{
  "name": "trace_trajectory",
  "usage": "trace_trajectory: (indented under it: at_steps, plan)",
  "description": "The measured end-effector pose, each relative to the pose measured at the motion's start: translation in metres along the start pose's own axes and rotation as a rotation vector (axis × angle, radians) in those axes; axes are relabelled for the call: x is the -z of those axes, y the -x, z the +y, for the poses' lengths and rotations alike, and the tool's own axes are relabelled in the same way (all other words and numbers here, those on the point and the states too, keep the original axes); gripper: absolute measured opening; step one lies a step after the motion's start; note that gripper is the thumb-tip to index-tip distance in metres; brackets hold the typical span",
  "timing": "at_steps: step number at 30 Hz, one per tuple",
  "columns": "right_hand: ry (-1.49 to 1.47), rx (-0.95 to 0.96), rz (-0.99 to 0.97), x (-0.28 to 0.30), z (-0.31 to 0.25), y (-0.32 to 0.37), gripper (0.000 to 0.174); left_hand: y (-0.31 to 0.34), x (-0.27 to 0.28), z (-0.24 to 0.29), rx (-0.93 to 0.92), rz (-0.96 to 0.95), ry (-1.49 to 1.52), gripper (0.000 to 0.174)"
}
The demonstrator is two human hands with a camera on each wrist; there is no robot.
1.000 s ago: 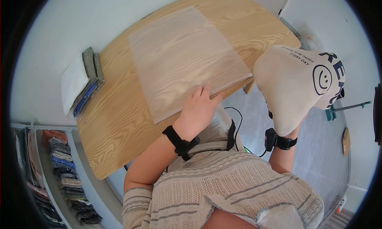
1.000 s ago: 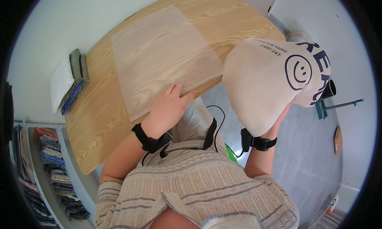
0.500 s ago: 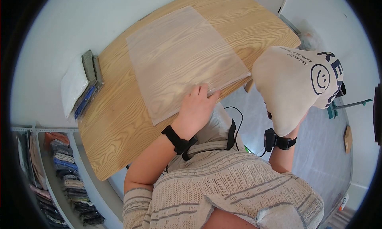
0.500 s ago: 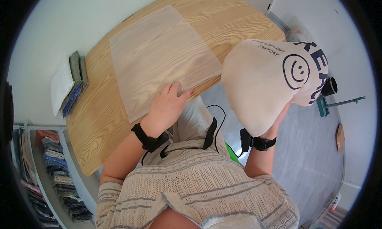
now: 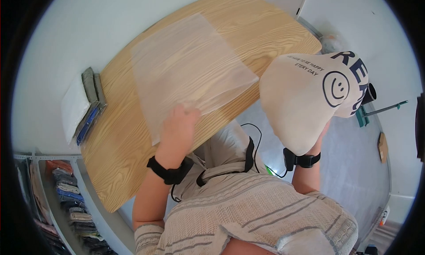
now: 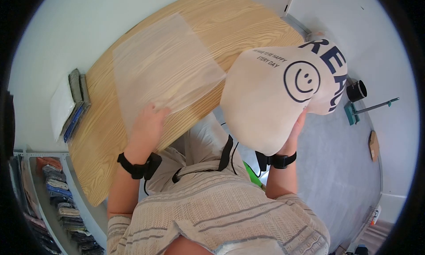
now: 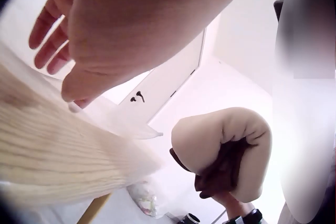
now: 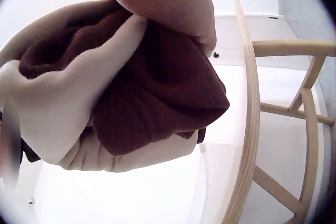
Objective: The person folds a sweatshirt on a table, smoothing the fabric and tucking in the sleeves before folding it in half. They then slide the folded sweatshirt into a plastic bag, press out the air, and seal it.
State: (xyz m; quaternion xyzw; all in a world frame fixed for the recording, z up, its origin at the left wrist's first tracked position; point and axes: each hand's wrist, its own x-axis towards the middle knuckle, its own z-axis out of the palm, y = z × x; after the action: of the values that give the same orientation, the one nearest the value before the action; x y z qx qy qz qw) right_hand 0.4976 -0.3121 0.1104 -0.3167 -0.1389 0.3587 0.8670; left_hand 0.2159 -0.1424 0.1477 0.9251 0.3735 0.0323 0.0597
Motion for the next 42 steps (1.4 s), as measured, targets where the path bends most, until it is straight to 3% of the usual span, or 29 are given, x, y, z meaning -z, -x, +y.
trace_trajectory:
  at_steps: [4,7,10,12,15,16,18,21,22,24,27,31,33,34,36,37,39,42]
  plan:
    - [-0.065,-0.051,-0.009,-0.001,-0.001,0.001,0.058,0.002,-0.017,-0.017,0.008,0.001,-0.05,0.029]
    - [-0.046,-0.052,-0.01,-0.005,-0.002,0.004,0.058,0.001,-0.024,-0.025,0.026,0.082,0.107,0.029]
    - [-0.053,-0.06,-0.031,-0.005,-0.001,0.007,0.058,0.001,-0.025,-0.029,0.037,0.128,0.129,0.037]
    - [-0.056,-0.062,-0.041,-0.003,-0.001,0.006,0.058,0.001,-0.024,-0.028,-0.077,0.317,0.132,0.047]
    - [-0.042,-0.059,-0.053,-0.001,0.0,0.005,0.059,0.0,-0.016,-0.027,-0.031,0.315,0.094,0.055]
    - [-0.023,-0.052,-0.055,0.0,0.001,0.005,0.059,0.001,-0.013,-0.027,-0.022,0.315,0.09,0.055]
    - [-0.029,-0.06,-0.06,-0.001,0.001,0.007,0.059,0.001,-0.007,-0.028,-0.022,0.354,-0.201,0.053]
    - [-0.009,-0.049,-0.049,0.004,0.0,0.004,0.059,0.003,-0.013,-0.04,0.069,0.26,-0.235,0.048]
    - [0.014,-0.033,-0.033,0.006,0.0,0.003,0.059,0.005,-0.012,-0.044,0.072,0.259,-0.236,0.048]
    - [0.012,-0.042,-0.034,0.006,0.0,0.001,0.059,0.008,-0.01,-0.051,0.083,0.024,-0.062,0.041]
    - [0.01,-0.067,-0.035,0.008,-0.002,0.002,0.058,0.011,-0.011,-0.066,0.051,-0.074,0.001,0.035]
    - [0.007,-0.104,-0.047,0.008,-0.004,0.002,0.057,0.011,-0.018,-0.074,0.131,0.018,-0.073,0.033]
    - [0.006,-0.118,-0.055,0.007,-0.006,0.001,0.057,0.01,-0.011,-0.064,0.151,0.206,0.074,0.031]
    - [0.006,-0.125,-0.058,0.006,-0.008,0.001,0.057,0.009,-0.01,-0.061,0.152,0.209,0.075,0.031]
    - [0.008,-0.137,-0.064,0.004,-0.011,0.001,0.056,0.008,-0.009,-0.059,0.059,0.332,0.132,0.034]
    - [0.009,-0.143,-0.067,0.003,-0.012,0.001,0.056,0.007,-0.015,-0.066,0.06,0.336,0.134,0.034]
    - [0.011,-0.157,-0.072,0.0,-0.012,0.001,0.056,0.006,-0.032,-0.088,-0.17,0.248,0.149,0.045]
    - [0.018,-0.18,-0.08,-0.006,-0.015,0.003,0.056,-0.001,-0.028,-0.085,-0.18,0.281,0.157,0.048]
